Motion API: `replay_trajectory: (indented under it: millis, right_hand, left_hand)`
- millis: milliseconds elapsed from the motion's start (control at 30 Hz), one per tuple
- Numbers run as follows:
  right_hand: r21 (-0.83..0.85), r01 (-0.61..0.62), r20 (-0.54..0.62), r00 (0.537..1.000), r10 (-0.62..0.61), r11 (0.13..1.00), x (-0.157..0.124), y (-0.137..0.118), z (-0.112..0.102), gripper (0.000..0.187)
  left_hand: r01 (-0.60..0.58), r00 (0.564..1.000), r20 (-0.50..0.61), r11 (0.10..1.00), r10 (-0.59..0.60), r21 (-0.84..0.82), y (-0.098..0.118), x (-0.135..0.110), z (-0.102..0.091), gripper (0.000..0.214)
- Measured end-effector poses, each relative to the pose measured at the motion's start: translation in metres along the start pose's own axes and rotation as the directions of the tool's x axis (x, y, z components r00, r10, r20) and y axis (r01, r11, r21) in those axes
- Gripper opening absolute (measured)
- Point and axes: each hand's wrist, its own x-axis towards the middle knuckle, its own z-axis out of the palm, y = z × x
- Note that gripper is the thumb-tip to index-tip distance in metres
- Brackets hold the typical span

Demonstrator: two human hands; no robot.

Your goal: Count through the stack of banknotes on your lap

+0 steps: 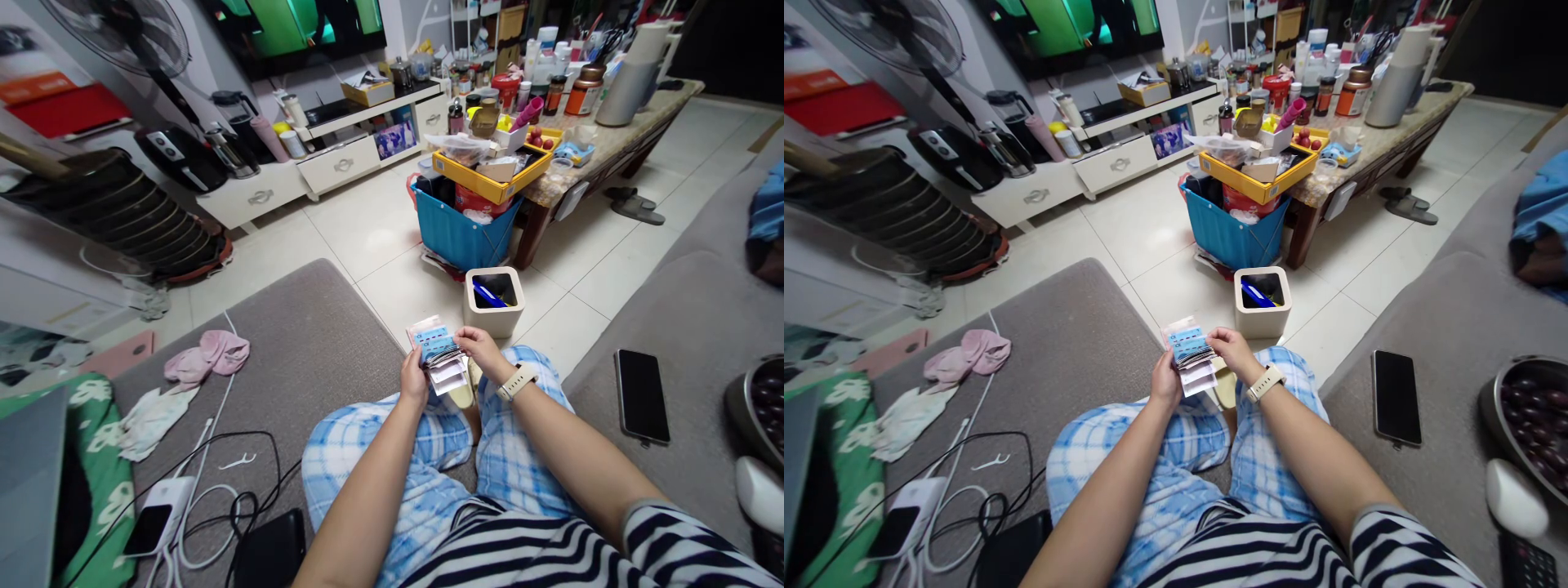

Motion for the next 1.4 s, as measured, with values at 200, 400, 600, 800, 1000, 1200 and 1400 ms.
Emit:
replay_trajectory:
  millis: [200,400,600,800,1000,1200,1400]
  right_hand:
    - [-0.021,0.004,-0.001,1.000,-0.004,1.000,0.000,0.003,-0.001,0.033]
    - [-0.028,-0.001,-0.002,1.000,0.001,1.000,-0.001,-0.002,0.001,0.035]
    - [-0.021,0.010,0.000,1.000,-0.010,1.000,-0.002,-0.002,0.001,0.033]
    - [-0.043,0.017,-0.001,1.000,-0.017,0.999,-0.004,-0.006,0.001,0.032]
    - [-0.053,0.024,-0.013,1.000,-0.025,0.998,-0.003,-0.004,0.001,0.033]
    - [-0.082,0.025,-0.001,1.000,-0.025,0.996,0.001,0.005,-0.003,0.042]
    - [-0.098,0.004,-0.081,0.997,-0.012,0.995,0.002,0.006,-0.003,0.040]
  left_hand:
    - [0.001,1.000,-0.004,1.000,-0.001,0.019,0.001,-0.001,0.001,0.033]
    - [-0.005,1.000,0.001,1.000,0.005,0.016,0.002,-0.002,0.002,0.033]
    - [-0.001,1.000,-0.001,1.000,0.001,0.018,0.002,-0.002,0.002,0.030]
    - [-0.002,1.000,-0.007,0.999,0.003,0.035,0.003,-0.003,0.003,0.029]
    - [-0.005,1.000,-0.015,0.999,0.006,0.033,0.004,-0.003,0.004,0.029]
    - [0.024,1.000,0.007,1.000,-0.025,0.009,0.004,-0.003,0.004,0.033]
    - [0.032,0.999,0.000,0.999,-0.032,0.028,0.007,-0.007,0.007,0.033]
